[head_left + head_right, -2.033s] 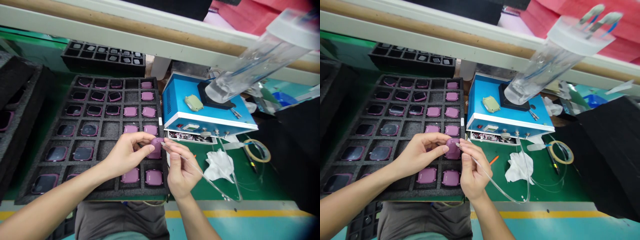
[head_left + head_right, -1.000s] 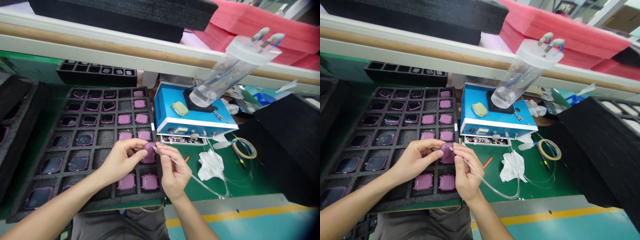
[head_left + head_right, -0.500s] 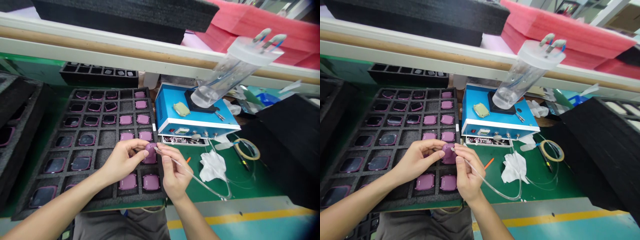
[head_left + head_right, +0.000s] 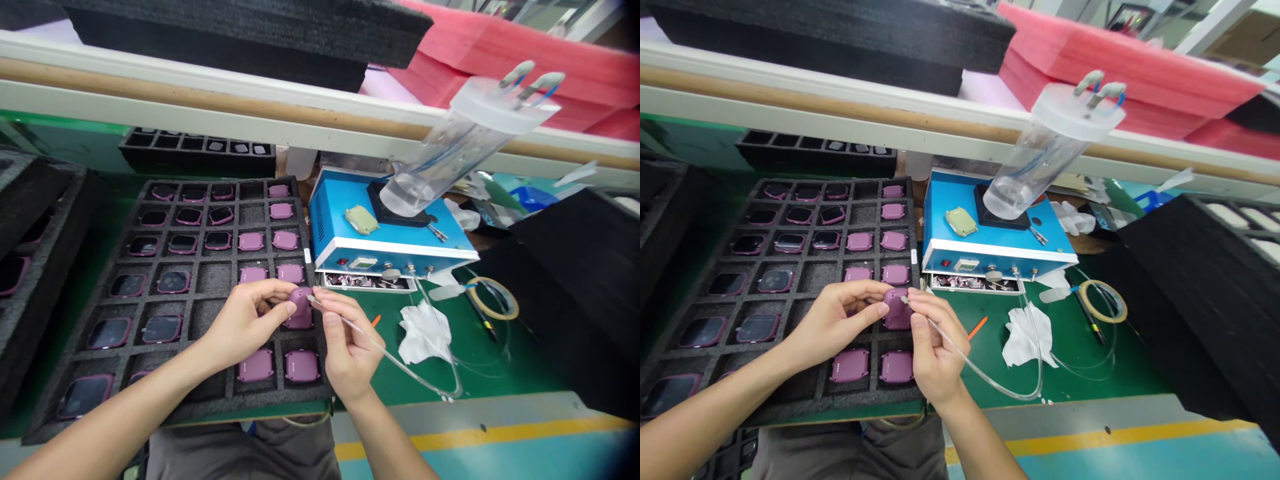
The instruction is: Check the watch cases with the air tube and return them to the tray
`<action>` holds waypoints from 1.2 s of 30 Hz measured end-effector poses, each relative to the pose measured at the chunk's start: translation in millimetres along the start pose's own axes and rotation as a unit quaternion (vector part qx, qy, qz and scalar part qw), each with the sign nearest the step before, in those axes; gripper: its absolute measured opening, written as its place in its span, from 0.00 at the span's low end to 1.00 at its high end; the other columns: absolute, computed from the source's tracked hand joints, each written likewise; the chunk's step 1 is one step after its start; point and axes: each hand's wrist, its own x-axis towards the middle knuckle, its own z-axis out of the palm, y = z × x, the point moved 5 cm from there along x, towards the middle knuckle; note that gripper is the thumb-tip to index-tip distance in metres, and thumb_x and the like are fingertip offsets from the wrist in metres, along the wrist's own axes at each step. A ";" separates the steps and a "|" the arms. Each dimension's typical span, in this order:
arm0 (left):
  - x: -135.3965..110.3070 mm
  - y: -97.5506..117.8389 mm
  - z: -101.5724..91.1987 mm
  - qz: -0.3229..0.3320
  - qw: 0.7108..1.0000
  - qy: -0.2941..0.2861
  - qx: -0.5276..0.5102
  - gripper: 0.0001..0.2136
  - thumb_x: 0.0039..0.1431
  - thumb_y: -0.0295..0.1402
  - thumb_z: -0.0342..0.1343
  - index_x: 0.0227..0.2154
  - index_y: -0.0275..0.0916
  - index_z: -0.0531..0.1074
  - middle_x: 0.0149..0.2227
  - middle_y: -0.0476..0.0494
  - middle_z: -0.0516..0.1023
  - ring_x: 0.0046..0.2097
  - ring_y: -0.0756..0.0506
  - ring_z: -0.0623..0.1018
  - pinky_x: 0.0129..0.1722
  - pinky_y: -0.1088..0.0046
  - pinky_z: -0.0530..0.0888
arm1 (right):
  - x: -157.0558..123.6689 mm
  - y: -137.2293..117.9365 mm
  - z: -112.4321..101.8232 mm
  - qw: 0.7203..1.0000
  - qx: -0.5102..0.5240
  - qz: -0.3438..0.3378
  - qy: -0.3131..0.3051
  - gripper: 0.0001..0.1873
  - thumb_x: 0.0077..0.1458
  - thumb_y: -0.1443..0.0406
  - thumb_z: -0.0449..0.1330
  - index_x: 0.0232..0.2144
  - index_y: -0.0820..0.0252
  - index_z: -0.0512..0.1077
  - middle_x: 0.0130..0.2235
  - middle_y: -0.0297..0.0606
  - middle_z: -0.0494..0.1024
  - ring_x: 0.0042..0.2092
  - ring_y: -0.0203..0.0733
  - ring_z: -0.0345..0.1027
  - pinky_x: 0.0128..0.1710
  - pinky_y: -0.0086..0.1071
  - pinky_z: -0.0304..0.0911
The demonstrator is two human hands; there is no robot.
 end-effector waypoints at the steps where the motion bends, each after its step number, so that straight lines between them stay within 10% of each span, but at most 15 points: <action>1: -0.1 0.1 -0.3 0.000 1.000 0.001 0.001 0.13 0.60 0.36 0.63 0.45 0.35 0.81 0.43 0.38 0.87 0.43 0.41 0.85 0.40 0.68 0.79 | 0.5 -0.6 0.1 1.000 -0.003 -0.003 0.000 0.12 0.67 0.70 0.59 0.46 0.53 0.80 0.48 0.42 0.84 0.53 0.48 0.80 0.52 0.48 0.80; 36: -6.2 34.6 -5.2 0.056 0.991 0.008 0.119 0.10 0.62 0.32 0.61 0.43 0.36 0.83 0.40 0.43 0.88 0.38 0.46 0.85 0.36 0.75 0.79 | 2.3 -11.4 -1.3 0.999 -0.007 -0.049 -0.014 0.14 0.65 0.73 0.59 0.47 0.53 0.79 0.48 0.41 0.84 0.53 0.48 0.80 0.54 0.48 0.77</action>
